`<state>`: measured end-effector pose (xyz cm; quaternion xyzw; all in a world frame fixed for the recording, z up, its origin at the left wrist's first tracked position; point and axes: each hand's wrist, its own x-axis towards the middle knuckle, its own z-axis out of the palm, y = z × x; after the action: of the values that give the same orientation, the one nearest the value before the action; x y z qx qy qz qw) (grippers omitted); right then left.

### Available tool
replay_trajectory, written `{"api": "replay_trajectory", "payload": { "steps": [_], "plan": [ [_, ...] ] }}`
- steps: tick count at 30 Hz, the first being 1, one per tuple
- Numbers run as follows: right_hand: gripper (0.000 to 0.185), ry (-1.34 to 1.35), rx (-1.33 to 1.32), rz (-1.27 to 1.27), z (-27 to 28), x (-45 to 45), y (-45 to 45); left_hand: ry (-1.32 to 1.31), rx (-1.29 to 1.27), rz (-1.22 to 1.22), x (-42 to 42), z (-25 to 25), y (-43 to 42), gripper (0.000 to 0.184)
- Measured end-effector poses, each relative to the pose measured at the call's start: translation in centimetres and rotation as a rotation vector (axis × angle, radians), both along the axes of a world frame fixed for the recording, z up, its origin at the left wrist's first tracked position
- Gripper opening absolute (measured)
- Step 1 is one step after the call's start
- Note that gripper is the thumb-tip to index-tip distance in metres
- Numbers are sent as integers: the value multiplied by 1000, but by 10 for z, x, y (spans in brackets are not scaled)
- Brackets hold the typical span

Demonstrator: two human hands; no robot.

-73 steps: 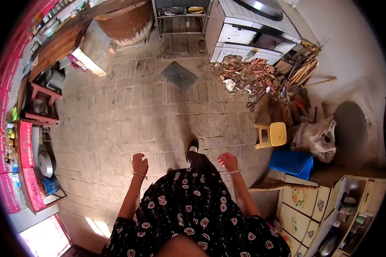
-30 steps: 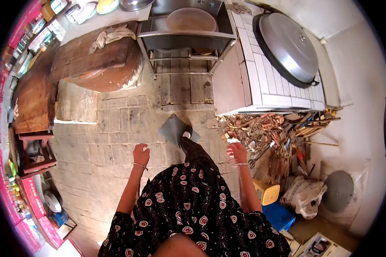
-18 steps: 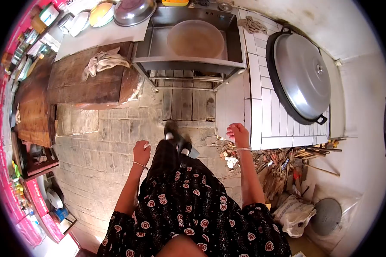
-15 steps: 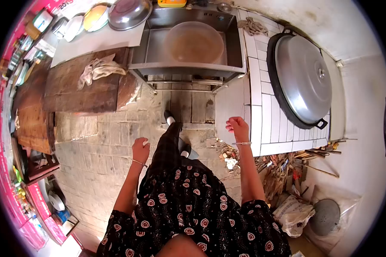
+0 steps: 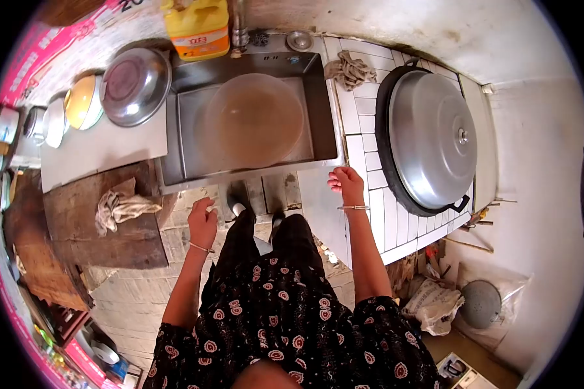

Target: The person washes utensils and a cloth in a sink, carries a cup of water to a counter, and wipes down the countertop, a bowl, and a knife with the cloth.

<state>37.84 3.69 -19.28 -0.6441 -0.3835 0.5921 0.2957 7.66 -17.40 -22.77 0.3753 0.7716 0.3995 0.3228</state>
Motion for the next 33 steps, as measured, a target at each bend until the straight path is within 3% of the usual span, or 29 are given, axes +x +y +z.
{"api": "replay_trajectory", "payload": {
  "steps": [4, 8, 10, 14, 15, 16, 18, 20, 21, 22, 23, 26, 29, 32, 33],
  "plan": [
    [16, 74, -18, -130, -36, 19, 83, -43, -15, -1, -1, 3, 25, 24],
    [28, -239, 232, -55, -47, 24, 188, -99, -37, 90, 6, 11, 46, 24],
    [32, -241, 369, -7, -50, 22, 234, -107, -67, 152, 12, 17, 55, 24],
    [44, -871, 868, 302, -88, 16, 323, -149, -78, 252, 29, 12, 74, 23],
    [44, -889, 776, 320, -90, 6, 335, -150, -82, 254, 32, 12, 84, 23],
    [40, -880, 918, 309, -103, -1, 342, -150, -83, 254, 35, 11, 93, 23],
    [34, -664, 809, 327, -150, -1, 361, -159, -82, 266, 40, 5, 109, 23],
    [30, -538, 673, 420, -114, -47, 328, -174, -106, 281, 40, 2, 126, 22],
    [26, -292, 510, 388, -117, -61, 316, -186, -93, 306, 40, 3, 135, 21],
    [24, -137, 574, 356, -99, -86, 293, -197, -78, 328, 39, 4, 144, 21],
    [21, -85, 375, 380, -58, -109, 268, -206, -62, 346, 37, 2, 152, 21],
    [23, -102, 558, 583, -69, -139, 224, -245, -54, 374, 27, -10, 171, 20],
    [38, -303, 612, 1086, -101, -157, 187, -162, -219, 359, 17, -54, 177, 22],
    [52, -458, 450, 1222, -154, -159, 168, -580, -304, 515, 8, -72, 197, 28],
    [57, -491, 509, 1184, -170, -160, 169, -665, -326, 554, 5, -78, 203, 34]
  ]
}}
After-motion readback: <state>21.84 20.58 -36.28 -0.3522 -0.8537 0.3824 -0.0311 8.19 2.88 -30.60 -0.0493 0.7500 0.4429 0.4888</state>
